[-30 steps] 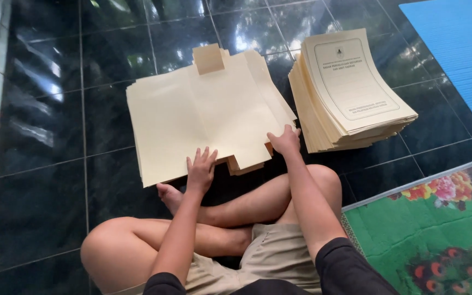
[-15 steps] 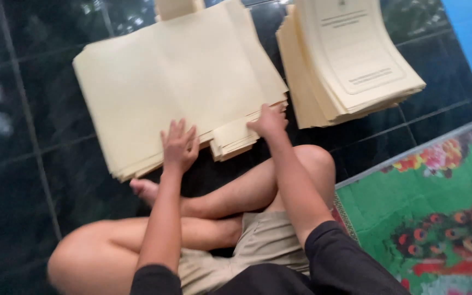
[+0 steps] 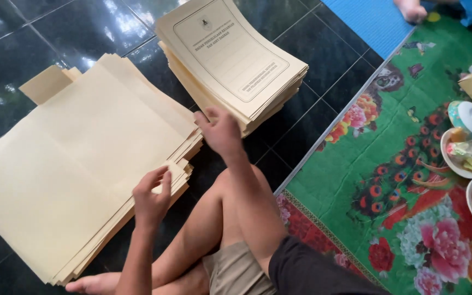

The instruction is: The person is sitting on the floor, taking document covers from a large stack, folding them, and placing them into a new stack.

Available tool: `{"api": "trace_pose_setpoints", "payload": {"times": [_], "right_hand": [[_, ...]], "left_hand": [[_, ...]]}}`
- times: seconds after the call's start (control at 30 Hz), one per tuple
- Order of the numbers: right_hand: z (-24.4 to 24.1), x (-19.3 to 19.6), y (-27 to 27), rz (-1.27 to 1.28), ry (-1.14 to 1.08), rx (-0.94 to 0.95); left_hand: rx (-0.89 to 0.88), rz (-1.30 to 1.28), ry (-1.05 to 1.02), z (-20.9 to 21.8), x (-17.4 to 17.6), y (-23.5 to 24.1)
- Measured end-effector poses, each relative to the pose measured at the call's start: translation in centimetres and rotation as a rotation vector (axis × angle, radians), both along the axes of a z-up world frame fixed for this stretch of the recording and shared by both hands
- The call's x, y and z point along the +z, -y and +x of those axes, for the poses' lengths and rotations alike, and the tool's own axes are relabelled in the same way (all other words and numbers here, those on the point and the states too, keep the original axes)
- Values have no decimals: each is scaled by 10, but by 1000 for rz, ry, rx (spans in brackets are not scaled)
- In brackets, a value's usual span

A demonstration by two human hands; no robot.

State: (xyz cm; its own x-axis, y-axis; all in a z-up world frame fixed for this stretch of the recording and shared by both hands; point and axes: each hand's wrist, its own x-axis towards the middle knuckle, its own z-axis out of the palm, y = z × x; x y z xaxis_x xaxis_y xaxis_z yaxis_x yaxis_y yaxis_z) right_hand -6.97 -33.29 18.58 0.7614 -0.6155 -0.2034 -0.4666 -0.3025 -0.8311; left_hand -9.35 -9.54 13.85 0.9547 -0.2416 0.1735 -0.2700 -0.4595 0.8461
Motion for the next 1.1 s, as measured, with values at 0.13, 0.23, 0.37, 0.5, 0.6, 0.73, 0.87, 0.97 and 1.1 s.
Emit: {"api": "trace_pose_setpoints", "payload": {"times": [0.13, 0.23, 0.37, 0.5, 0.6, 0.73, 0.87, 0.97, 1.1], "right_hand": [[-13, 12, 45, 50, 278, -274], [-8, -3, 70, 33, 426, -423], [-5, 15, 86, 304, 660, -602], [5, 3, 93, 331, 742, -723], [11, 6, 94, 284, 732, -737], [16, 1, 89, 258, 757, -685], [16, -1, 81, 124, 733, -549], [19, -6, 71, 91, 747, -422], [16, 4, 51, -44, 610, -216]], "left_hand": [[-43, -98, -130, 16, 39, 91], [-108, -118, -195, 38, 26, 145], [-128, -52, -354, 64, 18, 209], [-68, 167, -400, 81, 10, 236], [-69, -44, -563, 89, -3, 241], [-88, -173, -606, 87, -11, 228], [-72, -364, -610, 72, -3, 213], [-10, -424, -471, 58, -8, 190], [63, -634, -336, 45, -44, 131]]}}
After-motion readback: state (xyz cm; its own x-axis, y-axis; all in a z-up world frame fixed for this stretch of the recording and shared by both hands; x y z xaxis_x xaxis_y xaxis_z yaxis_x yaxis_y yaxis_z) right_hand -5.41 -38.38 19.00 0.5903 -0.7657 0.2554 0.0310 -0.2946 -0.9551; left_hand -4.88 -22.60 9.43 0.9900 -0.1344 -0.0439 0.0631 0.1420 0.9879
